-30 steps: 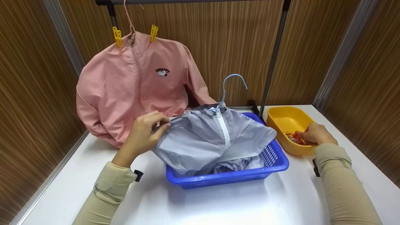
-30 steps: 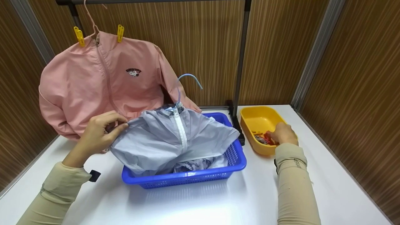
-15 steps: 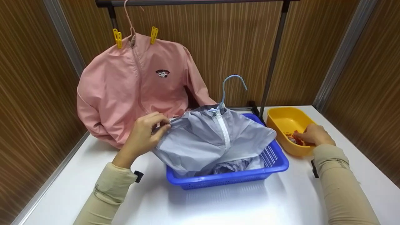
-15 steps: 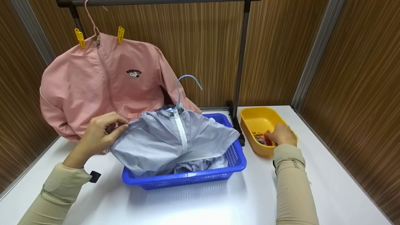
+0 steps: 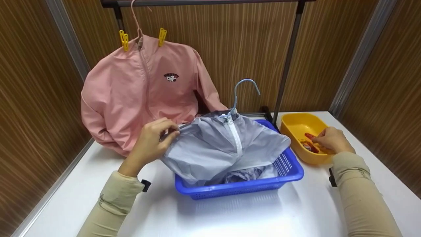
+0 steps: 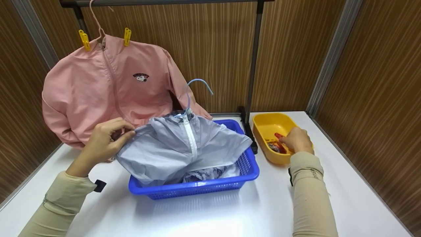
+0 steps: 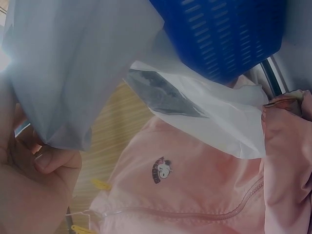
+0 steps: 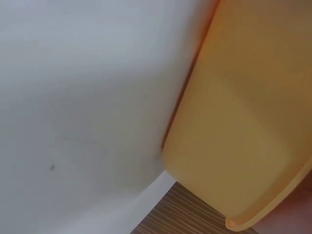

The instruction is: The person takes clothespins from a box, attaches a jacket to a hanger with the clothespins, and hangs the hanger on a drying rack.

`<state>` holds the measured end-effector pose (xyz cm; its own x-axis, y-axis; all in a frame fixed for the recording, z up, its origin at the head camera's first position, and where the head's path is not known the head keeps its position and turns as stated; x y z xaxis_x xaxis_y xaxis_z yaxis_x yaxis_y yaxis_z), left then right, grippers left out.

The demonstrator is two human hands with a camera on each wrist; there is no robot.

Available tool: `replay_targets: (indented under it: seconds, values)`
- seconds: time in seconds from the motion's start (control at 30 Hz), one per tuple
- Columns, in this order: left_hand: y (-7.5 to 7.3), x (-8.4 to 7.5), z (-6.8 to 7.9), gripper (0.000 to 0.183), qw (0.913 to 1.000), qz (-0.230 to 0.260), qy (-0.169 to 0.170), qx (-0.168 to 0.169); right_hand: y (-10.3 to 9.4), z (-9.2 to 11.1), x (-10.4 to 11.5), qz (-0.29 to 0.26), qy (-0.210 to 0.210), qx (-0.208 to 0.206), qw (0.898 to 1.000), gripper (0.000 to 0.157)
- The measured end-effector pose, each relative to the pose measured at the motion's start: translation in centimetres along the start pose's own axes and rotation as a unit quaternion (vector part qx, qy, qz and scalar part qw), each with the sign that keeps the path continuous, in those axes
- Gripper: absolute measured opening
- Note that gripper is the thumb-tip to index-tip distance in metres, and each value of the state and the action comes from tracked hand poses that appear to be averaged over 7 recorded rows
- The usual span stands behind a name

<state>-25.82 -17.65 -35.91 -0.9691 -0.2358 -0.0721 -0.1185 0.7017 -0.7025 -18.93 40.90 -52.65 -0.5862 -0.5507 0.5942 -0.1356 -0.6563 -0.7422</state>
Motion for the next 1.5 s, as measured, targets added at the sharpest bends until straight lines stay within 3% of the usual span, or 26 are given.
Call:
replay_targets:
  seconds: [0.47, 0.73, 1.2, 1.5]
  values:
    - [0.0, 0.0, 0.1, 0.004, 1.0, -0.001, -0.004, 0.002, -1.9, 2.3, 3.6, -0.044, -0.076, -0.119, 0.989, 0.047]
    - [-0.1, -0.1, 0.0, 0.006, 1.0, -0.001, -0.005, 0.001, -3.1, 4.7, 6.0, -0.068, -0.113, -0.149, 0.98, 0.05]
    - [-0.2, -0.1, -0.1, 0.006, 0.9999, -0.006, -0.005, 0.008, -4.2, 9.7, 10.0, -0.096, -0.213, -0.217, 0.948, 0.046]
    - [-0.2, -0.1, -0.1, 0.01, 1.0, -0.004, 0.0, 0.002, -4.4, 13.5, 12.9, -0.116, -0.285, -0.233, 0.922, 0.039]
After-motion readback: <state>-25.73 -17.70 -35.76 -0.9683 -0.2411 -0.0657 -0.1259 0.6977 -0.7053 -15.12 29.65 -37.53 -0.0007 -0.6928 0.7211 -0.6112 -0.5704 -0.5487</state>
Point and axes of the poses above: each hand's wrist, its own z-axis away from the middle knuckle, its own y-axis out of the palm, x = y × z, the point moved 4 cm from there along -z, towards the middle knuckle, and after that the axes turned 14 degrees about y, right-handed, at the moved point
